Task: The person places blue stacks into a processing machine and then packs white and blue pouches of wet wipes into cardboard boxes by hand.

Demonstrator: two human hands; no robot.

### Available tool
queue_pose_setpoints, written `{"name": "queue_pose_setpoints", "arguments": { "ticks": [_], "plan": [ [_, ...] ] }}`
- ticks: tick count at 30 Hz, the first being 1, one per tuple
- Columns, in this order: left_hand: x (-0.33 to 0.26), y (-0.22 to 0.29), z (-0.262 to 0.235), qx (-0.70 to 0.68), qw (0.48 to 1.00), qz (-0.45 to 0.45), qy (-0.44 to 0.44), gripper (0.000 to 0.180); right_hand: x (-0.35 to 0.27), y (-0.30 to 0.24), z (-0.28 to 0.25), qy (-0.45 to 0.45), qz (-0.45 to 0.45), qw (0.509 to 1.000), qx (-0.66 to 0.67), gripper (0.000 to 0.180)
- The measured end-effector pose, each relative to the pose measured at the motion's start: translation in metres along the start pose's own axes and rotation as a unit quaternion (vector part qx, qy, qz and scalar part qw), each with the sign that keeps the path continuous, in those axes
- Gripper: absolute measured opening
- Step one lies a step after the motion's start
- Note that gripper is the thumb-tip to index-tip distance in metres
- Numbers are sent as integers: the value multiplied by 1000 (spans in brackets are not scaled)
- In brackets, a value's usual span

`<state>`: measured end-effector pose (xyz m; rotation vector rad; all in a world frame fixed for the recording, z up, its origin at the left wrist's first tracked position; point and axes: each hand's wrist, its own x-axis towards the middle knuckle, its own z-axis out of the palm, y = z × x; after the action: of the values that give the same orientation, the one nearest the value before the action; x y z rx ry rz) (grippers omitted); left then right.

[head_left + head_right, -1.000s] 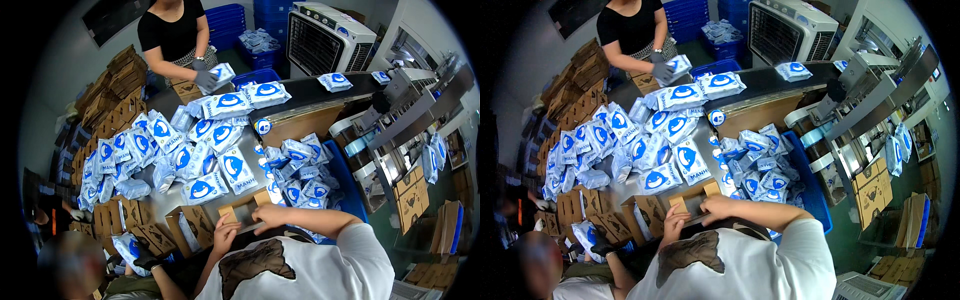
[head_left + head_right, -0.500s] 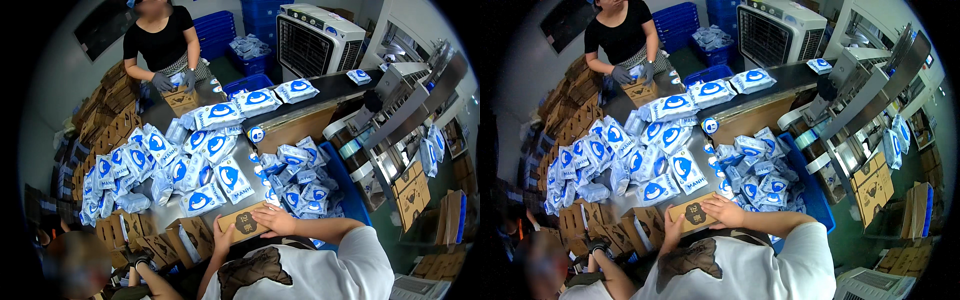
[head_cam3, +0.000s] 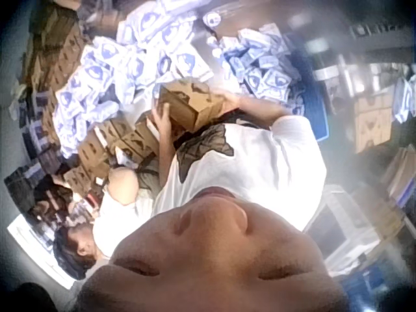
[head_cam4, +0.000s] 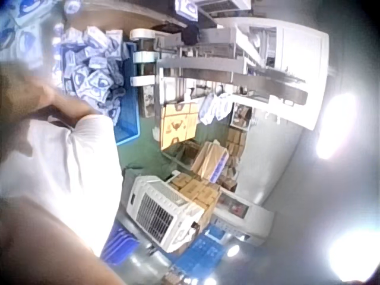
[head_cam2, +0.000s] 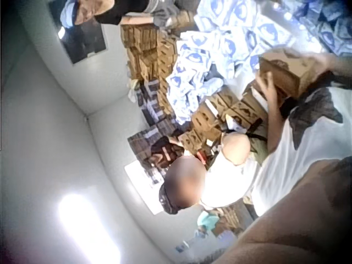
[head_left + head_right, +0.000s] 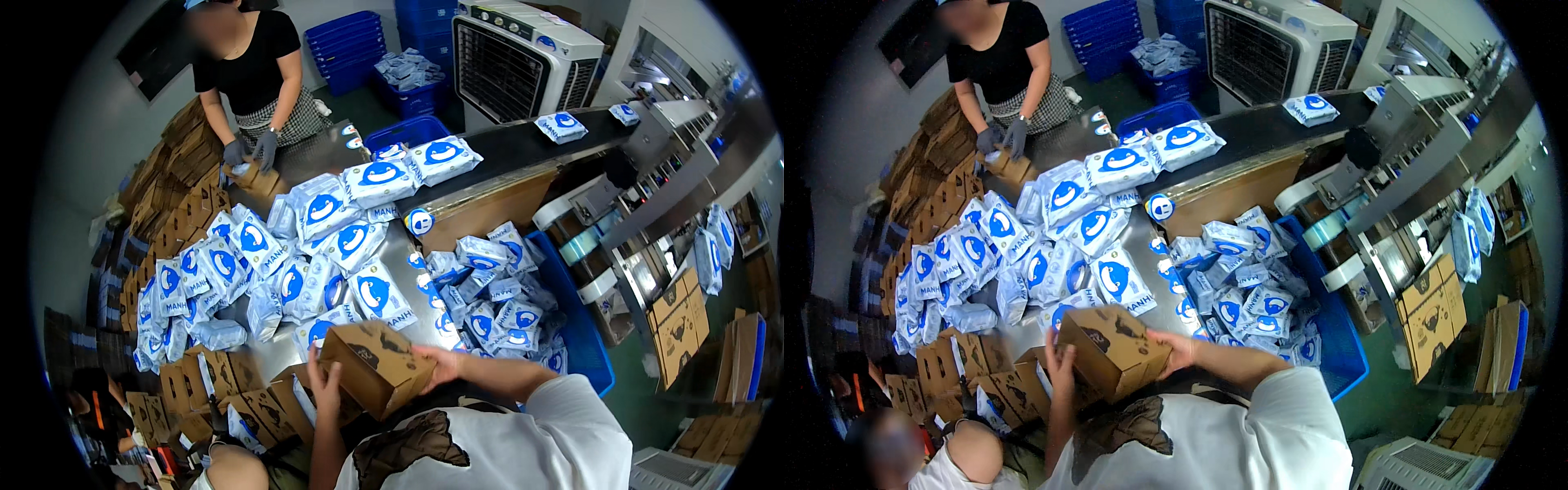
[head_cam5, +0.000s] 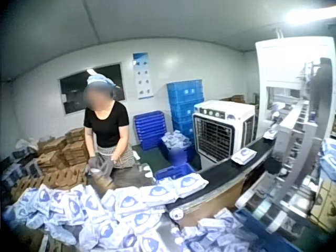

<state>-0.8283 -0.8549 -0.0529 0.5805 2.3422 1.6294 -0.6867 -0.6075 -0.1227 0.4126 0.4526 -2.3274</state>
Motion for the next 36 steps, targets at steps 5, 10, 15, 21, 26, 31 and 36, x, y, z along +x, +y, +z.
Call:
{"name": "queue_pose_setpoints", "arguments": {
  "ticks": [5, 10, 15, 21, 26, 31, 36],
  "plan": [
    [-7, 8, 24, 179, 983, 19, -38, 83, 68, 22, -70, 145, 119, 953, -239, 62],
    [-16, 5, 32, 241, 970, 4, -15, 80, 65, -156, -45, 319, -320, 837, -308, 34],
    [-2, 2, 32, 235, 972, -5, -21, 77, 59, -363, -21, 359, -486, 782, 152, 72],
    [-5, 1, 31, 260, 966, -2, -10, 73, 83, -404, 48, 524, -425, 636, 375, 100],
    [7, -7, 35, 257, 966, 38, -11, 74, 115, -395, 3, 477, -533, 633, 296, 65],
    [5, 1, 35, 270, 961, 62, -3, 76, 108, -355, -17, 381, -538, 716, 227, 51],
    [4, 6, 30, 249, 967, 51, -16, 77, 35, -270, -5, 267, -539, 773, 202, 33]
  ]
}}
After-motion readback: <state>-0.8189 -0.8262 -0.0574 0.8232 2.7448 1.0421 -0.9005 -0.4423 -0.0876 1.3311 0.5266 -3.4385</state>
